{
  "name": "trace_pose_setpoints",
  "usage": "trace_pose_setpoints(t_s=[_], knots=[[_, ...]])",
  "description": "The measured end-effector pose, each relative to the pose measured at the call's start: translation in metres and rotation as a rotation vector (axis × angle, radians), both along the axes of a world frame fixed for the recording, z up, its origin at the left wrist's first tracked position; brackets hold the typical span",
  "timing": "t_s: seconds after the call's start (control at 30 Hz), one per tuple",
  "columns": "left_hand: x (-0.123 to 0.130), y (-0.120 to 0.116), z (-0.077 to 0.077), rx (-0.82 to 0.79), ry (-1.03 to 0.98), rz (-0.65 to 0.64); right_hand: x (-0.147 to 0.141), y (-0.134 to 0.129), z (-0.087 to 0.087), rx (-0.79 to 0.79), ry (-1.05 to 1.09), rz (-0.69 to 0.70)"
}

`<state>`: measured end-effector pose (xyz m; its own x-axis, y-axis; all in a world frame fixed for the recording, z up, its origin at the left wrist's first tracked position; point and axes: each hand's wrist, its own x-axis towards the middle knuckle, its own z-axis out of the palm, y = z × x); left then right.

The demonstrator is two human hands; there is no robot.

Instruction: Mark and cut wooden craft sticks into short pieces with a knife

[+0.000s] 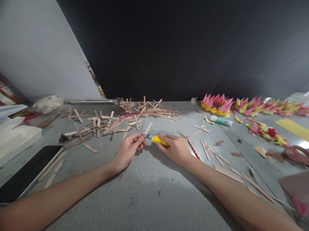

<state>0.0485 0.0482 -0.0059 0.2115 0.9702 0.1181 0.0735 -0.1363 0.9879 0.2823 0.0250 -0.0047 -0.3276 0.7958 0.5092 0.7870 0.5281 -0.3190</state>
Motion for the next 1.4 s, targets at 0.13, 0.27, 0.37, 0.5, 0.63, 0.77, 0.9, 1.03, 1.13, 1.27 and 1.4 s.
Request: trace_pose_setpoints(t_s=[0.13,0.27,0.37,0.5,0.63,0.77,0.9,1.03,1.13,1.27,1.4], knots=[[-0.0008,-0.0001,0.0025,0.002,0.003,0.007,0.0,0.0001,-0.0008,0.01,0.002,-0.008],[-0.001,-0.0015,0.0034,0.014,0.048,-0.04,-0.0005,-0.0011,0.0008,-0.002,-0.023,-0.012],[0.0001,-0.0016,0.0018,0.013,0.013,-0.004,-0.0006,-0.0015,0.002,-0.044,0.005,-0.019],[0.0005,-0.0022,0.0022,0.004,0.006,0.01,0.0002,-0.0011,0.0016,-0.066,0.03,-0.034],[-0.0003,-0.0039,0.0065,0.013,0.07,-0.048,0.0004,-0.0001,0.0004,-0.051,0.034,-0.023],[-0.0001,-0.0036,0.0079,0.017,0.064,-0.043,0.0,0.0007,0.0008,-0.063,0.042,-0.024],[0.0007,-0.0028,0.0055,0.006,0.047,0.001,0.0,0.0004,0.0011,-0.057,0.033,-0.041],[-0.0004,-0.0036,0.0041,0.014,0.066,-0.005,0.0001,-0.0001,0.0016,-0.056,0.026,-0.049],[-0.0018,-0.0044,0.0046,0.033,0.117,-0.054,-0.0002,-0.0011,0.0037,-0.058,0.027,-0.046],[-0.0014,-0.0046,0.0054,0.045,0.129,-0.078,-0.001,-0.0032,0.0066,-0.089,0.023,-0.049],[0.0006,-0.003,0.0051,0.032,0.071,-0.031,-0.001,-0.0026,0.0058,-0.112,0.017,-0.052]])
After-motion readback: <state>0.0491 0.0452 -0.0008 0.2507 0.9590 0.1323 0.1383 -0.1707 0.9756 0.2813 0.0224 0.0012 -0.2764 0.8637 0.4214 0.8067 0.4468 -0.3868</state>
